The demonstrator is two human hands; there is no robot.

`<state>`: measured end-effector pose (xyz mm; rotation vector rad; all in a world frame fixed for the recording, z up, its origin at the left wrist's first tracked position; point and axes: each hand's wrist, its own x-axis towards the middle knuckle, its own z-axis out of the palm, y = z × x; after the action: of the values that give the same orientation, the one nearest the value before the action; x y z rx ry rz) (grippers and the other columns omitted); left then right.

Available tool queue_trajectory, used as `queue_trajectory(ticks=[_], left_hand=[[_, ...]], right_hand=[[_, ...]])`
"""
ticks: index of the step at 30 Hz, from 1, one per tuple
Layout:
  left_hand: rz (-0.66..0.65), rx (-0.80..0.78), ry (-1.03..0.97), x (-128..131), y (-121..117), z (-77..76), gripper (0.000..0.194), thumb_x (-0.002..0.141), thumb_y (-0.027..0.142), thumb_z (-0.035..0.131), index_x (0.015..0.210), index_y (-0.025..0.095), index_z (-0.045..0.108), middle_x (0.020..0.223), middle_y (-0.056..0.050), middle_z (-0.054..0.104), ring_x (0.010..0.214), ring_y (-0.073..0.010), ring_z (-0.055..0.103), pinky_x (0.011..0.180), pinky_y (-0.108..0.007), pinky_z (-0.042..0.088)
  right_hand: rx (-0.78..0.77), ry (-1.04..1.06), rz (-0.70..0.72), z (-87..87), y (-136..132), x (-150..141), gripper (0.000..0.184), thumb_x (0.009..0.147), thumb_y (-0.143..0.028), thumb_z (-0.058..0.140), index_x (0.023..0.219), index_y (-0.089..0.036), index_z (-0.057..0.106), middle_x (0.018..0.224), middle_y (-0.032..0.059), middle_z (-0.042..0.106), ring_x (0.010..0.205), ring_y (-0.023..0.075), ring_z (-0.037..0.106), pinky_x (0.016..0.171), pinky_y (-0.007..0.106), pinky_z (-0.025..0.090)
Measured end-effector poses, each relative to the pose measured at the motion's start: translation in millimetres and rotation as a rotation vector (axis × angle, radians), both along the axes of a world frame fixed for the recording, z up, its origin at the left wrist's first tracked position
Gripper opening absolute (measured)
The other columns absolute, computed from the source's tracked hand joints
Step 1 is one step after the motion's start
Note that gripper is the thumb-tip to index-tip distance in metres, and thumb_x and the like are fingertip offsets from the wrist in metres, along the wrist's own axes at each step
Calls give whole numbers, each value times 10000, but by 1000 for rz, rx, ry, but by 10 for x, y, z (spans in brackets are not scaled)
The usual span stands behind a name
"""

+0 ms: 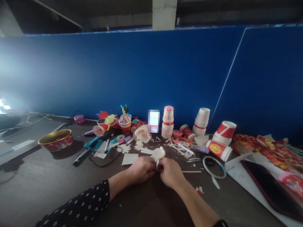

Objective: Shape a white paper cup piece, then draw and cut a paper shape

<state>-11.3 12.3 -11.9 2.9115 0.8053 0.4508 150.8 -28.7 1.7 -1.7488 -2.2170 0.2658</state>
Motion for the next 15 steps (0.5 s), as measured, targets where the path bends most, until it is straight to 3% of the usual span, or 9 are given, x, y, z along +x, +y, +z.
queue_trajectory(ticks=[5, 15], left_hand=[[16, 89, 95, 35, -28, 27, 150, 770, 218, 497, 768, 174, 640, 799, -41, 611, 751, -175, 564, 693, -279, 434], [45, 85, 107, 56, -51, 46, 134, 752, 187, 480, 721, 156, 607, 770, -44, 606, 732, -166, 557, 684, -272, 441]], right_hand=[[21, -22, 3, 9, -5, -6, 144, 698, -124, 502, 666, -205, 616, 735, 30, 658, 717, 162, 594, 577, 230, 311], [43, -35, 21, 9, -21, -9, 120, 716, -144, 497, 705, -202, 601, 752, 31, 647, 726, 160, 593, 582, 232, 303]])
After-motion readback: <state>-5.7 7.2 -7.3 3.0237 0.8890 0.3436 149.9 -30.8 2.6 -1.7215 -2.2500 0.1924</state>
